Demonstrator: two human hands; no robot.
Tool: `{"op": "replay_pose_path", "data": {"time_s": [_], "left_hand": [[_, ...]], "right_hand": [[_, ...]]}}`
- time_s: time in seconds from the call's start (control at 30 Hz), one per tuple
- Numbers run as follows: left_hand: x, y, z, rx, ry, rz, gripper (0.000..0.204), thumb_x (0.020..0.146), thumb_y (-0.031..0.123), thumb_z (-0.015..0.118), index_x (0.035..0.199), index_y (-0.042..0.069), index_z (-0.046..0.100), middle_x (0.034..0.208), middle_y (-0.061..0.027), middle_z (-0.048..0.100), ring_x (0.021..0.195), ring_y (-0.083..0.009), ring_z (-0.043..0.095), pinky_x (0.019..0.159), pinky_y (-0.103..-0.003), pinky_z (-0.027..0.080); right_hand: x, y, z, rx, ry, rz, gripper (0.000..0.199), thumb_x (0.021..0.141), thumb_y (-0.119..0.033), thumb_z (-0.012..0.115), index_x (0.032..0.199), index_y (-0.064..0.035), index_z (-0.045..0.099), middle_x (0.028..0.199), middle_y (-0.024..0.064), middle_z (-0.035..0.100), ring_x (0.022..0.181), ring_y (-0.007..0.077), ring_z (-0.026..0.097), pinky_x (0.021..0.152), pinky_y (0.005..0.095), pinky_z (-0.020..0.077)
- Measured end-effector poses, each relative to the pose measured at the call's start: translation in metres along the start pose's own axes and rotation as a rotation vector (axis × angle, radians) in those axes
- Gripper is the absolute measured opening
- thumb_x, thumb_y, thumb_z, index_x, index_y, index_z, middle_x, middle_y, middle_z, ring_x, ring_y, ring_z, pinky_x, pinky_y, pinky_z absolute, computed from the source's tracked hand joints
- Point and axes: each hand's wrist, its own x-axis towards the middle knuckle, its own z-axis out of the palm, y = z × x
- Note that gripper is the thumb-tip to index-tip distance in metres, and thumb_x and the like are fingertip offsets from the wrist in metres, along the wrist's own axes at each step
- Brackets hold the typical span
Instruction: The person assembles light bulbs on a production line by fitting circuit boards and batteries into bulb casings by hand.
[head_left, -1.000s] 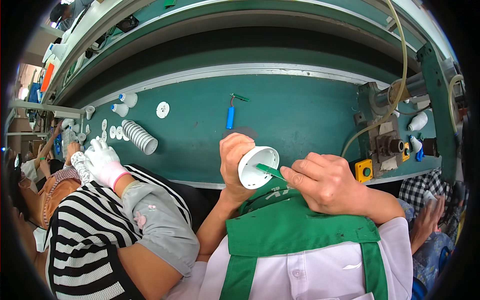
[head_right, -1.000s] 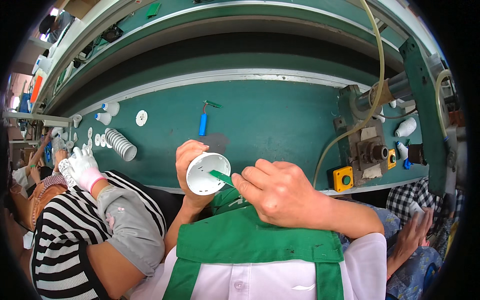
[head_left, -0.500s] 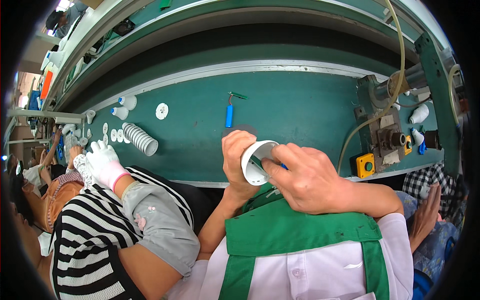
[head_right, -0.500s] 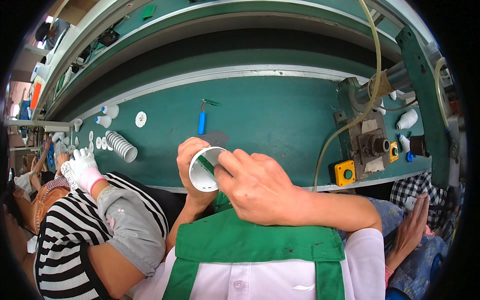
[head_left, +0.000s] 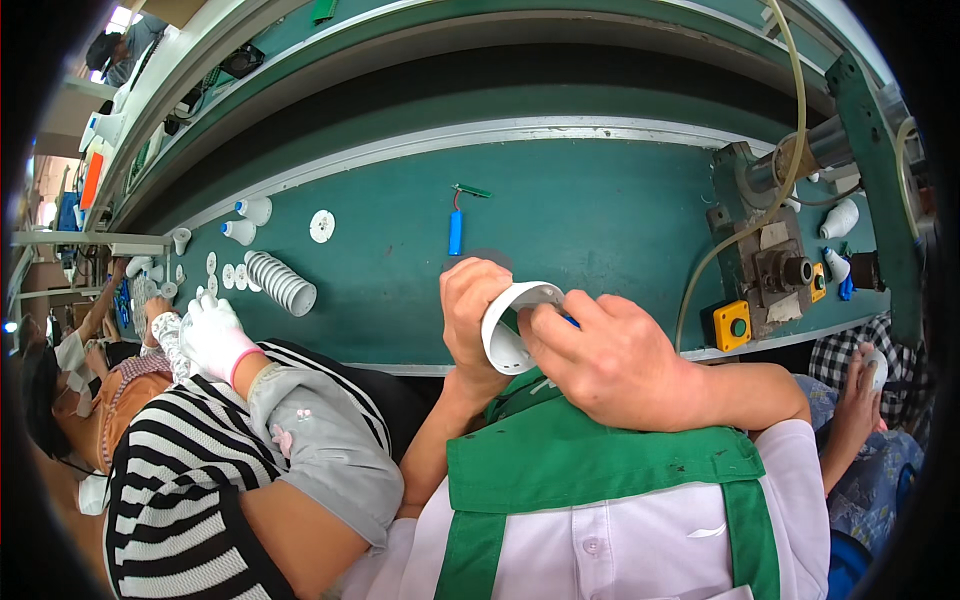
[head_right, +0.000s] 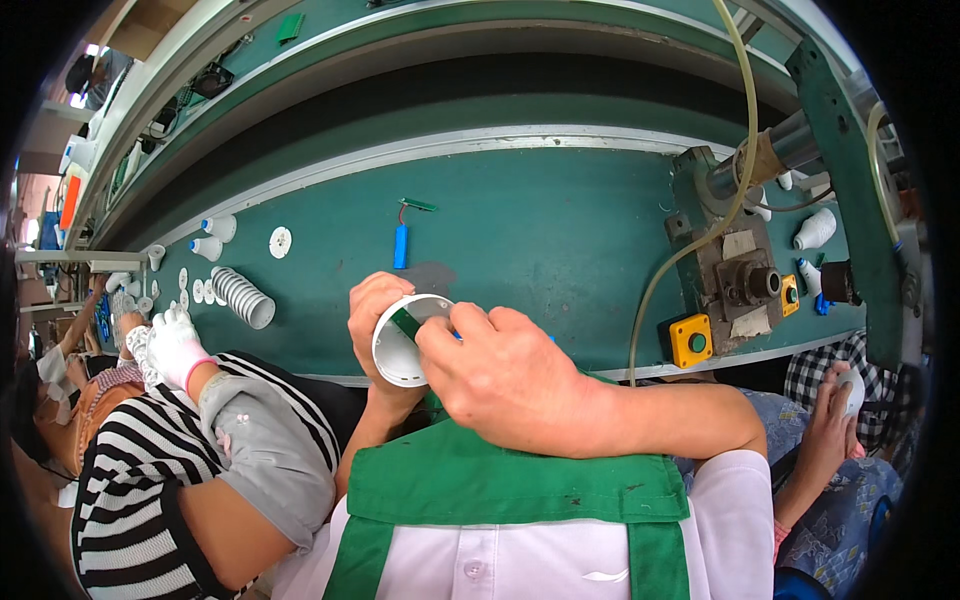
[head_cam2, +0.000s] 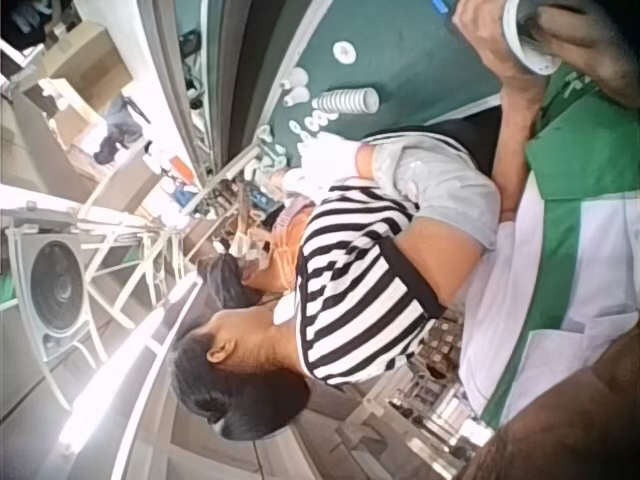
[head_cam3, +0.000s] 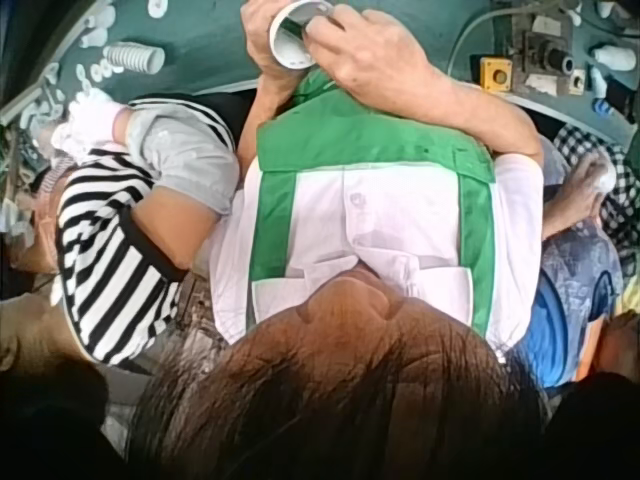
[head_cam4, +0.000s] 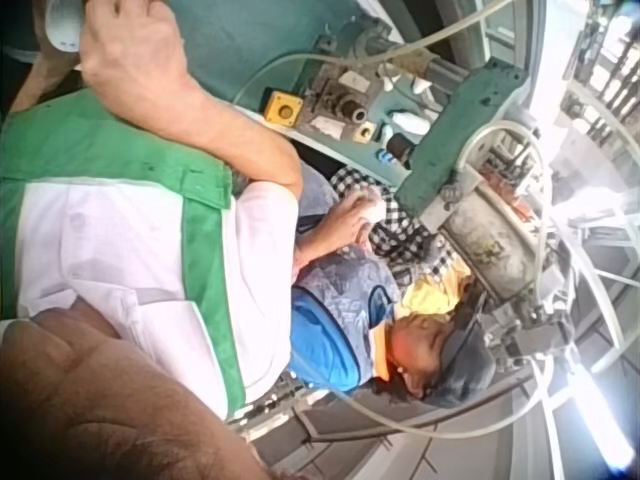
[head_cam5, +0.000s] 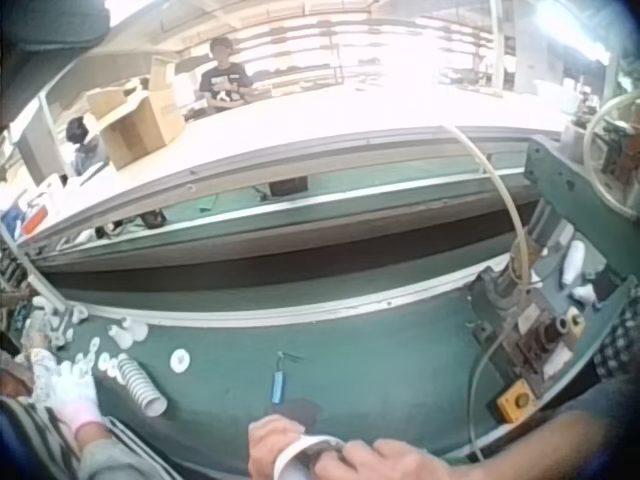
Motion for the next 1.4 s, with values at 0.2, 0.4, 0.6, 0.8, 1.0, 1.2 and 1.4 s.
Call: {"op": "replay_pose_path", "data": {"time_s": [0.2, 0.4, 0.6, 0.8, 1.0, 1.2, 1.4], "left_hand": [[0.000, -0.003, 0.002, 0.023, 0.003, 0.024, 0.044, 0.069, 0.008, 0.069, 0.105, 0.005, 0.043, 0.092, -0.0122, 0.053, 0.084, -0.0253, 0.052, 0.075, -0.037, 0.044], [-0.001, -0.004, 0.001, 0.054, -0.015, 0.028, 0.044, 0.069, 0.007, 0.069, 0.105, 0.004, 0.044, 0.092, -0.0120, 0.053, 0.084, -0.0252, 0.052, 0.076, -0.038, 0.044], [0.002, -0.004, 0.003, 0.040, 0.015, 0.036, 0.038, 0.066, 0.004, 0.066, 0.100, 0.003, 0.048, 0.090, -0.0116, 0.053, 0.079, -0.0268, 0.052, 0.071, -0.039, 0.044], [0.002, -0.004, 0.004, 0.079, -0.001, 0.053, 0.040, 0.065, 0.005, 0.067, 0.100, 0.003, 0.049, 0.089, -0.0120, 0.053, 0.080, -0.0270, 0.051, 0.072, -0.039, 0.044], [-0.003, -0.006, 0.006, 0.075, 0.013, 0.015, 0.043, 0.064, 0.005, 0.068, 0.102, 0.004, 0.049, 0.090, -0.0123, 0.053, 0.080, -0.0273, 0.052, 0.072, -0.039, 0.044], [-0.002, -0.001, 0.006, 0.080, -0.114, -0.218, 0.057, 0.064, 0.006, 0.073, 0.111, 0.002, 0.040, 0.094, -0.0108, 0.050, 0.082, -0.0222, 0.052, 0.073, -0.034, 0.044], [0.004, 0.002, 0.008, -0.012, -0.213, -0.423, 0.060, 0.062, -0.001, 0.070, 0.109, 0.004, 0.033, 0.098, -0.0137, 0.045, 0.083, -0.0296, 0.050, 0.072, -0.038, 0.042]], "right_hand": [[-0.001, 0.001, 0.001, 0.051, -0.026, 0.010, 0.036, 0.057, -0.011, 0.058, 0.090, 0.0035, 0.061, 0.085, 0.0072, 0.054, 0.065, 0.0159, 0.050, 0.048, 0.0252, 0.0392], [0.000, 0.004, 0.008, 0.182, -0.017, 0.052, 0.040, 0.056, -0.009, 0.059, 0.094, 0.0033, 0.059, 0.077, 0.0057, 0.048, 0.065, 0.0174, 0.050, 0.051, 0.0269, 0.0441], [0.002, 0.005, 0.013, 0.134, 0.041, 0.011, 0.012, 0.055, -0.009, 0.060, 0.063, -0.0024, 0.054, 0.067, 0.0052, 0.043, 0.061, 0.0156, 0.048, 0.044, 0.0258, 0.0401], [0.004, 0.005, 0.015, 0.129, 0.033, -0.008, 0.011, 0.055, -0.009, 0.060, 0.062, -0.0030, 0.054, 0.066, 0.0054, 0.043, 0.060, 0.0155, 0.049, 0.043, 0.0258, 0.0405], [0.004, 0.009, 0.017, 0.206, -0.002, 0.009, 0.009, 0.055, -0.008, 0.060, 0.060, -0.0026, 0.053, 0.067, 0.0060, 0.044, 0.059, 0.0162, 0.051, 0.042, 0.0269, 0.0418], [0.015, 0.026, 0.002, 0.460, -0.266, 0.110, 0.029, 0.065, -0.006, 0.061, 0.094, -0.0009, 0.059, 0.082, 0.0101, 0.052, 0.066, 0.0276, 0.057, 0.052, 0.0351, 0.0470], [0.013, 0.035, 0.006, 0.579, -0.233, 0.249, 0.028, 0.069, -0.012, 0.068, 0.091, 0.0010, 0.058, 0.082, 0.0125, 0.055, 0.067, 0.0321, 0.056, 0.055, 0.0386, 0.0444]]}}
